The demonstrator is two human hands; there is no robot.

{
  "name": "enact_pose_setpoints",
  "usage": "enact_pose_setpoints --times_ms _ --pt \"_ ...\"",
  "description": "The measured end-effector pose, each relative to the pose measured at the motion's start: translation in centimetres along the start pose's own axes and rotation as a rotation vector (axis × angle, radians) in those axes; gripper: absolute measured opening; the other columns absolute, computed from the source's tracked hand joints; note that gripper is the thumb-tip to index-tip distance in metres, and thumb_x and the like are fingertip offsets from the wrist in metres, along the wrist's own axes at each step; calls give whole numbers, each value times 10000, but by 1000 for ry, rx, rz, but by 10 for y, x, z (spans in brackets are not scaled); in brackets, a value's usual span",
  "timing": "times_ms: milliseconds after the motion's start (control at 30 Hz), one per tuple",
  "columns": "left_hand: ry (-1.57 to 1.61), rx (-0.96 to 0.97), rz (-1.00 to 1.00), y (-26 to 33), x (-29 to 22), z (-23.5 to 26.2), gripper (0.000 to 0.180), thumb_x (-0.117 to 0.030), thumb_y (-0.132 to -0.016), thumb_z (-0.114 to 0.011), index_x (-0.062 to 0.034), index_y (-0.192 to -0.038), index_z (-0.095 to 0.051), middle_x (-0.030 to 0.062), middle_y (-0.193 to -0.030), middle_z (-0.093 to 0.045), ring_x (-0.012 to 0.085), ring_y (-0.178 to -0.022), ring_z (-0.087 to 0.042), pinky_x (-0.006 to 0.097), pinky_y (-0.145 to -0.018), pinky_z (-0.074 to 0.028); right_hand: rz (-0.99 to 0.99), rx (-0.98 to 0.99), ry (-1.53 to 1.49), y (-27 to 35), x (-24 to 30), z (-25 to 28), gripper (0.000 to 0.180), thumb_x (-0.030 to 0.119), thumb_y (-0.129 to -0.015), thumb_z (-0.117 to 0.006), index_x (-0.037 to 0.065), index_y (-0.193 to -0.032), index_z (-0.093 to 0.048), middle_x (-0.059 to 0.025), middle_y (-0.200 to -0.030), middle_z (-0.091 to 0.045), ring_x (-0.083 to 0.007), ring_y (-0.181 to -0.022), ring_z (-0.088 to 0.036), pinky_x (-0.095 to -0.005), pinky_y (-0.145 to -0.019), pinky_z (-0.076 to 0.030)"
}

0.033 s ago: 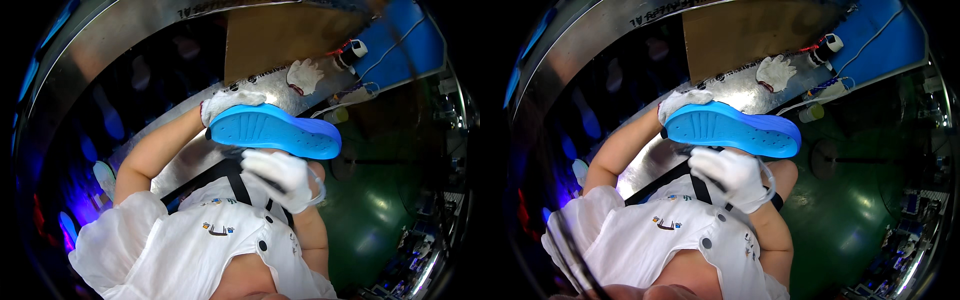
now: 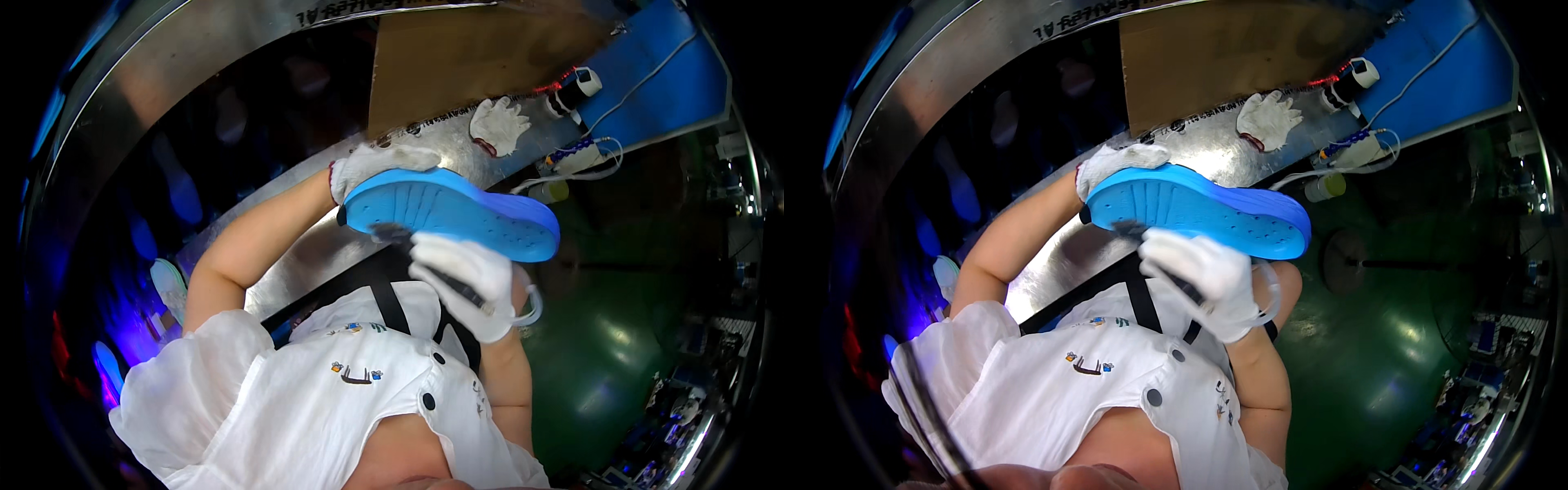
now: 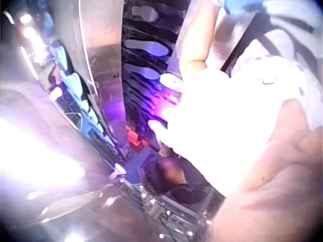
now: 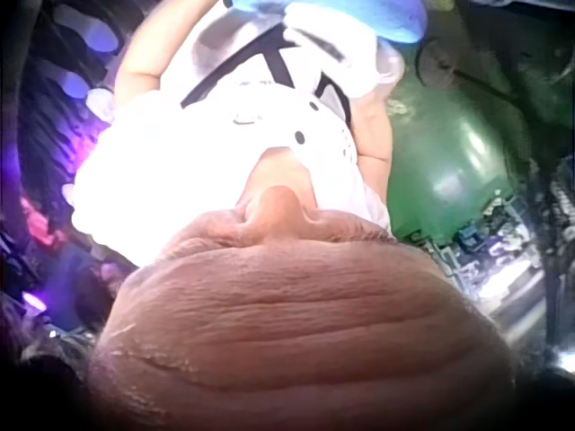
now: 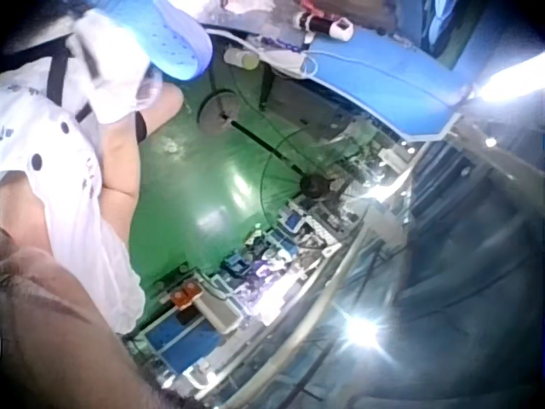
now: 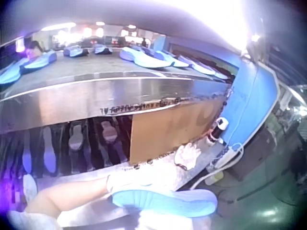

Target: The person uses a handheld tool to trim excess material from the edges of blue slipper soles. They pick up a slipper from a conveyor belt, scrape the edges with the tool, and place the finished item back on the belt. The process is repeated for multiple units.

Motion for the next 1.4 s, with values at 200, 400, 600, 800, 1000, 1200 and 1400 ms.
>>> enact_pose_setpoints --times_ms 200,400,600,800,1000,1200,1400 --pt "51 116 138 -1 -9 0 368 -383 -972 -596 -93 -1186 -671 47 -1064 -681 119 -911 -648 281 -820 -535 123 246 479 3 25 -9 272 124 -714 -704 153 -984 -716 -27 -1074 -721 -176 -623 -594 -294 -514 -489" --pt "-58 71 171 -1 -19 11 478 -437 -962 -586 -83 -1281 -623 99 -1150 -657 182 -1008 -649 329 -892 -532 214 147 553 1 35 1 286 123 -695 -712 163 -978 -726 -19 -1050 -732 -139 -570 -566 -266 -477 -461" --pt "81 -17 140 10 -31 22 462 -499 -964 -561 -129 -1232 -635 70 -1097 -630 184 -995 -619 337 -896 -523 225 170 568 -3 33 12 299 135 -711 -656 158 -1000 -729 -39 -1077 -733 -132 -569 -556 -273 -471 -448" --pt "90 -28 350 33 -50 24 520 -502 -929 -617 -112 -1272 -607 110 -1174 -640 201 -1048 -643 338 -881 -553 121 2 491 -10 25 36 307 82 -662 -730 143 -963 -731 -88 -1037 -739 -194 -540 -562 -288 -479 -473" --pt "225 -115 260 26 -29 45 602 -540 -894 -645 -109 -1308 -577 123 -1228 -624 235 -1026 -651 392 -879 -559 147 -130 413 -6 18 53 279 59 -682 -787 94 -951 -722 -117 -1033 -735 -218 -574 -590 -287 -517 -485" --pt "305 -155 241 37 -30 59 472 -509 -855 -707 -109 -1101 -655 94 -986 -663 171 -873 -644 337 -805 -555 120 -220 376 -4 13 58 269 35 -644 -824 94 -890 -733 -116 -960 -738 -247 -641 -639 -326 -597 -510" --pt "527 -59 -236 27 -54 66 668 -584 -911 -586 -18 -1264 -555 202 -1147 -617 286 -995 -653 363 -702 -592 182 -49 42 2 18 49 300 16 -627 -817 73 -910 -735 -75 -952 -751 -202 -663 -608 -298 -610 -483"
Point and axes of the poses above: each hand's wrist, its own y-axis away from the middle knuckle, its own z-axis out of the back of the hand, x = y × z, the point moved 7 cm from there along -y, towards the middle knuckle
